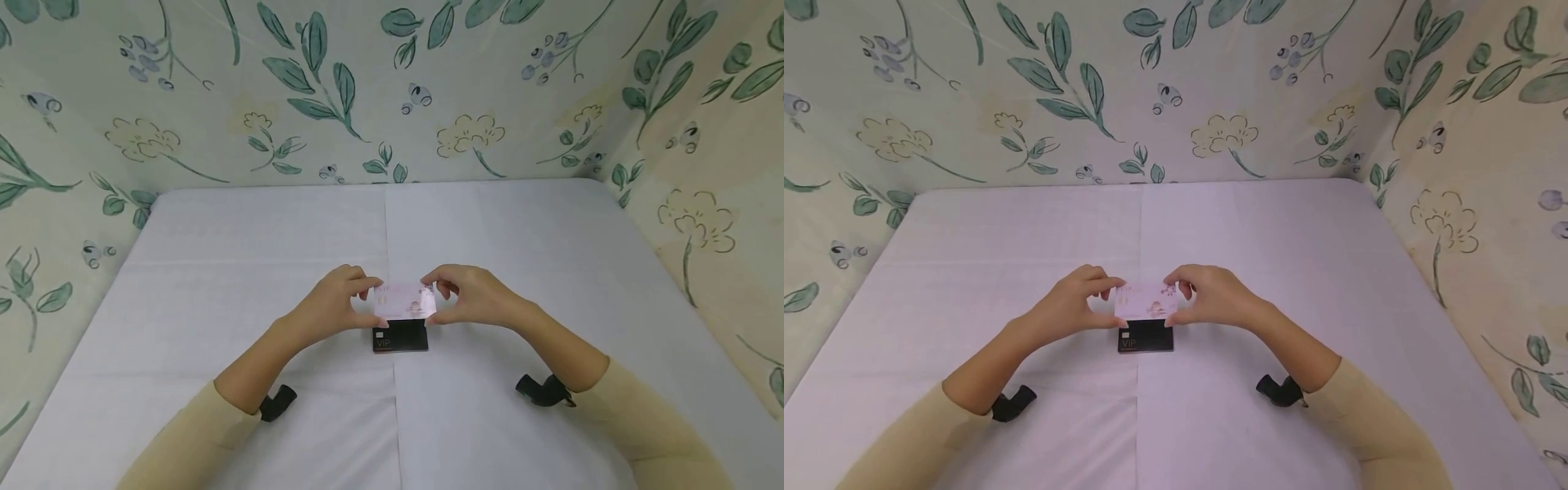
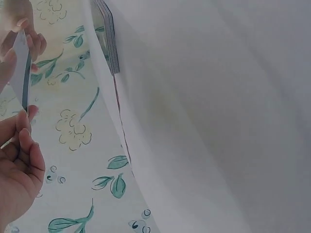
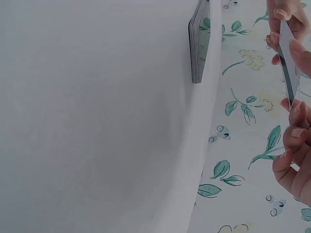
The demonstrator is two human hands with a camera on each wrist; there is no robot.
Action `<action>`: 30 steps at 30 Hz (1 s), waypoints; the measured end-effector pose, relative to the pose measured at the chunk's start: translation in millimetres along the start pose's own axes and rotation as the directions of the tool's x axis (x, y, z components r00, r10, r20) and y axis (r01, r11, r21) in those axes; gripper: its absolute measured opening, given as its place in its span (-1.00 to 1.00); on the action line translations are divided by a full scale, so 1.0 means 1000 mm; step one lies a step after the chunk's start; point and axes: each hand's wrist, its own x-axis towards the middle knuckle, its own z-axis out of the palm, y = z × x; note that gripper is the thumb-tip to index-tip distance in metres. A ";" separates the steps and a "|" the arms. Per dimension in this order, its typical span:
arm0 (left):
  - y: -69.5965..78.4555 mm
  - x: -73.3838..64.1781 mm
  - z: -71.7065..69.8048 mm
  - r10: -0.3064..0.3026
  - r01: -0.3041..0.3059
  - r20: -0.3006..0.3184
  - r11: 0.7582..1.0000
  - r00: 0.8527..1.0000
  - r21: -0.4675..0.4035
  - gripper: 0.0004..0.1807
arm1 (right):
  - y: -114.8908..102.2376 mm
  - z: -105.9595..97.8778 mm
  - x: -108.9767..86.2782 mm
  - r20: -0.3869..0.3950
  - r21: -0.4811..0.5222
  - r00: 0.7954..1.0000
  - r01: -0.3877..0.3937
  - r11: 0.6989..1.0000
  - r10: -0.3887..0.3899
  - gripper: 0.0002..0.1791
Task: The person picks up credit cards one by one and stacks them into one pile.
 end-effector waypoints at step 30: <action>0.004 -0.036 0.017 0.080 -0.097 -0.189 0.992 0.979 -0.085 -0.38 | -0.011 0.027 -0.025 -0.094 0.083 0.992 0.090 0.992 -0.082 -0.39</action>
